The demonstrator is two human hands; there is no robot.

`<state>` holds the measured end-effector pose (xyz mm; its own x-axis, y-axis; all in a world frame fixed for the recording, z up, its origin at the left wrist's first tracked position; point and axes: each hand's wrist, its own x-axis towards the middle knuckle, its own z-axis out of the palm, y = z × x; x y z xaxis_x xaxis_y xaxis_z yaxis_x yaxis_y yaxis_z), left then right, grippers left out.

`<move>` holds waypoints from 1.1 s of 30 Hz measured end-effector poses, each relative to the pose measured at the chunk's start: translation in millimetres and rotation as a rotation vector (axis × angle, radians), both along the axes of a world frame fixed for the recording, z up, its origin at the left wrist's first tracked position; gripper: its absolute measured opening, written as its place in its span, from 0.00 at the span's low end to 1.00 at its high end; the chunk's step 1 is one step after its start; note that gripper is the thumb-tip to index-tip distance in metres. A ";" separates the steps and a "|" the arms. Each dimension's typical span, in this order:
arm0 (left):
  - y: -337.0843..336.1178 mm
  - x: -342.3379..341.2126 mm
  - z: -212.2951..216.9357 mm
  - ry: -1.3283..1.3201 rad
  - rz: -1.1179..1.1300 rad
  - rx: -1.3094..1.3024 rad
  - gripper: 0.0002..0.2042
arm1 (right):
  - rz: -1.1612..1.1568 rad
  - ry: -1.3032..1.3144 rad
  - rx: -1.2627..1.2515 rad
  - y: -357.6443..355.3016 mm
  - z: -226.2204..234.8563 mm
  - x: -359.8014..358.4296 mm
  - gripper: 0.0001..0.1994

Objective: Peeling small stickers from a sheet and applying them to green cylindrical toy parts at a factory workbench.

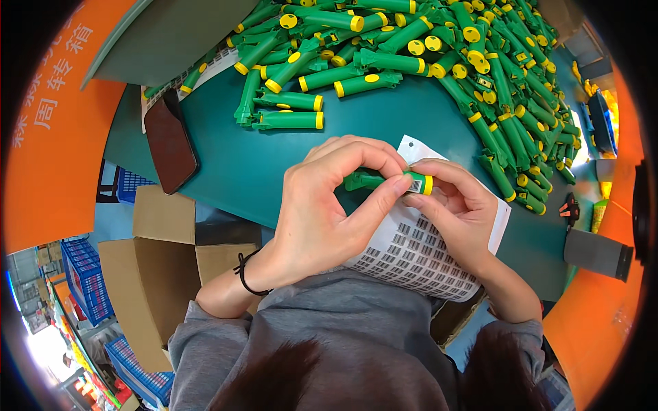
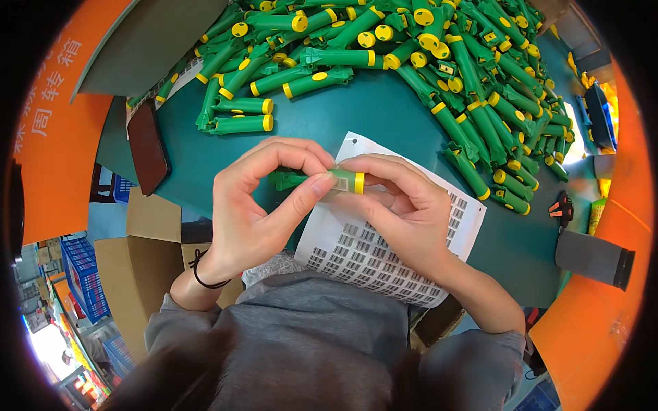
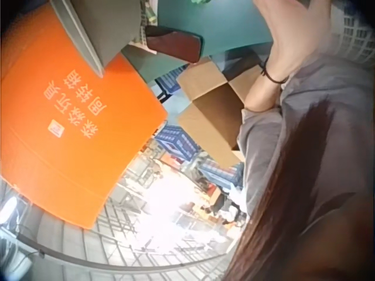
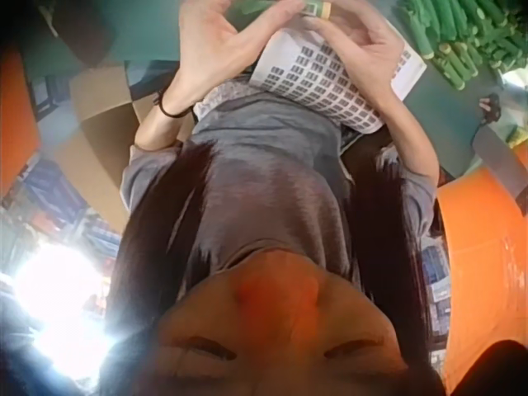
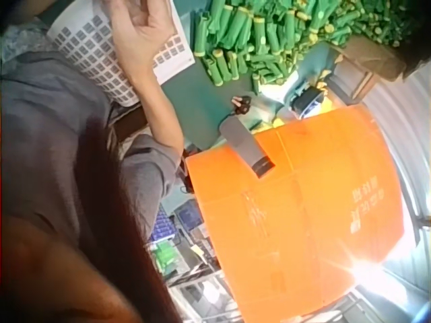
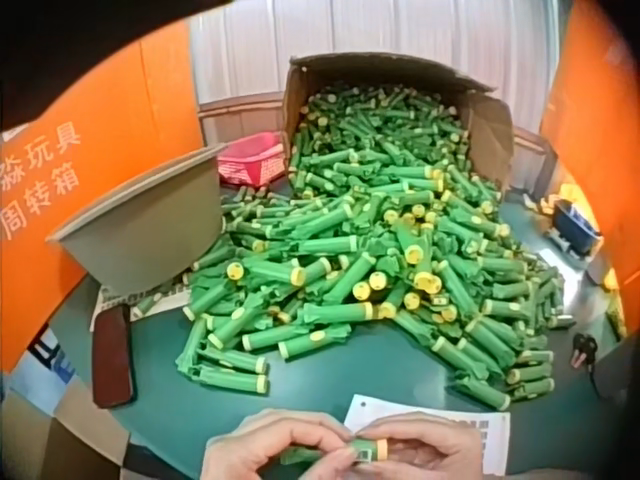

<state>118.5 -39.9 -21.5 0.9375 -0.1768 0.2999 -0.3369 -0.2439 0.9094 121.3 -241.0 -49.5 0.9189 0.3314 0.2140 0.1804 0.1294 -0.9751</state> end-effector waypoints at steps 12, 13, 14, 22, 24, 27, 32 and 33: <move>-3.8 -2.7 -1.7 -0.029 0.044 0.010 0.04 | -0.001 0.034 -0.036 -1.7 1.8 -1.3 0.20; -3.8 -2.6 -1.8 -0.029 0.044 0.011 0.04 | -0.001 0.034 -0.035 -1.8 1.4 -1.3 0.20; -3.8 -2.6 -2.1 -0.044 0.048 0.024 0.04 | -0.003 0.027 -0.033 -2.0 0.7 -1.1 0.20; -4.9 -3.0 -2.8 -0.057 0.058 0.036 0.04 | -0.035 0.013 0.000 0.1 -1.4 -1.5 0.19; -5.5 -2.8 -2.9 -0.064 0.065 0.034 0.04 | -0.037 0.031 -0.009 0.1 -0.5 -1.8 0.19; -5.0 -1.9 -3.1 -0.086 0.065 0.053 0.04 | -0.041 0.034 -0.001 -0.2 -0.5 -1.8 0.19; -3.3 -0.1 -3.4 -0.043 0.054 0.034 0.06 | -0.023 0.064 -0.001 -1.3 1.2 -0.8 0.19; -1.9 0.7 -3.6 -0.021 0.038 0.019 0.08 | -0.005 0.064 -0.012 -2.0 2.1 -0.4 0.19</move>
